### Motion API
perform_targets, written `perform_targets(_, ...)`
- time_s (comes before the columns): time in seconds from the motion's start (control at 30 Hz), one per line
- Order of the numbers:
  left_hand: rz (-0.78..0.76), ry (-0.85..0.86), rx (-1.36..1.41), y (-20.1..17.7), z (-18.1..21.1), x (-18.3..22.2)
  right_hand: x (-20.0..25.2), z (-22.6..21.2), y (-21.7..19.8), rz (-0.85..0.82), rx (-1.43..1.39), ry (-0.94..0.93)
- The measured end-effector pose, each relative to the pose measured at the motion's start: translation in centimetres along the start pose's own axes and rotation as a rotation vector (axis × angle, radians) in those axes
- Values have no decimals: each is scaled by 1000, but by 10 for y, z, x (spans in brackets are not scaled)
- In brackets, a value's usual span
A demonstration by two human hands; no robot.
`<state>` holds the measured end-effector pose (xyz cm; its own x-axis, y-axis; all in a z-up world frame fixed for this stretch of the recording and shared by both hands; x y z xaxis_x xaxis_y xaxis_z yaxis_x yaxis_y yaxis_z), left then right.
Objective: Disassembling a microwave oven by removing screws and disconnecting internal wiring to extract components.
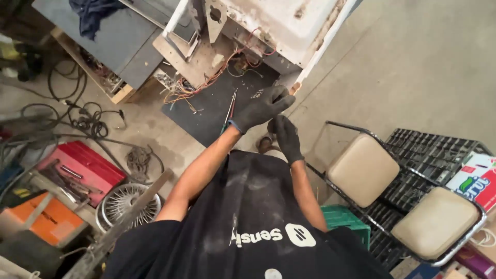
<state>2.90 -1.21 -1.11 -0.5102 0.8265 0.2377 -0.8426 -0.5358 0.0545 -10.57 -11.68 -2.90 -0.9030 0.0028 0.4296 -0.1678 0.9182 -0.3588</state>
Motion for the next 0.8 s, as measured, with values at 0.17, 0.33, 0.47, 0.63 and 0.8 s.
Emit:
perform_targets(0.17, 7, -19, 55, 2, 30, 22, 47, -68, 13, -154, 67, 253)
perform_targets(0.33, 17, -93, -102, 1, 29, 30, 38, 56, 36, -340, 701, -427)
perform_targets(0.47, 100, -83, -114, 6, 8, 44, 9, 23, 28, -439, 307, 212)
perform_targets(0.63, 237, -407, -55, 4, -31, 107, -30, 31, 24, -587, 442, 228)
perform_targets(0.8, 408, -568, 31, 26, -51, 177, -33, 24, 20, -665, 501, 176)
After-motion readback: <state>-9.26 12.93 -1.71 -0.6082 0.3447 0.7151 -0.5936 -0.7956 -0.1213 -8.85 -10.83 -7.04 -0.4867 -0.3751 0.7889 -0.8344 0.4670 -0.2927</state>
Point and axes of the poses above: each hand's wrist, its own x-axis away from the middle knuckle, its own y-axis out of the palm, z = x × y, the point moved 2 cm from there along -x, towards the middle knuckle, and after that the axes turned 15 degrees about -z, right-handed, at the moved point
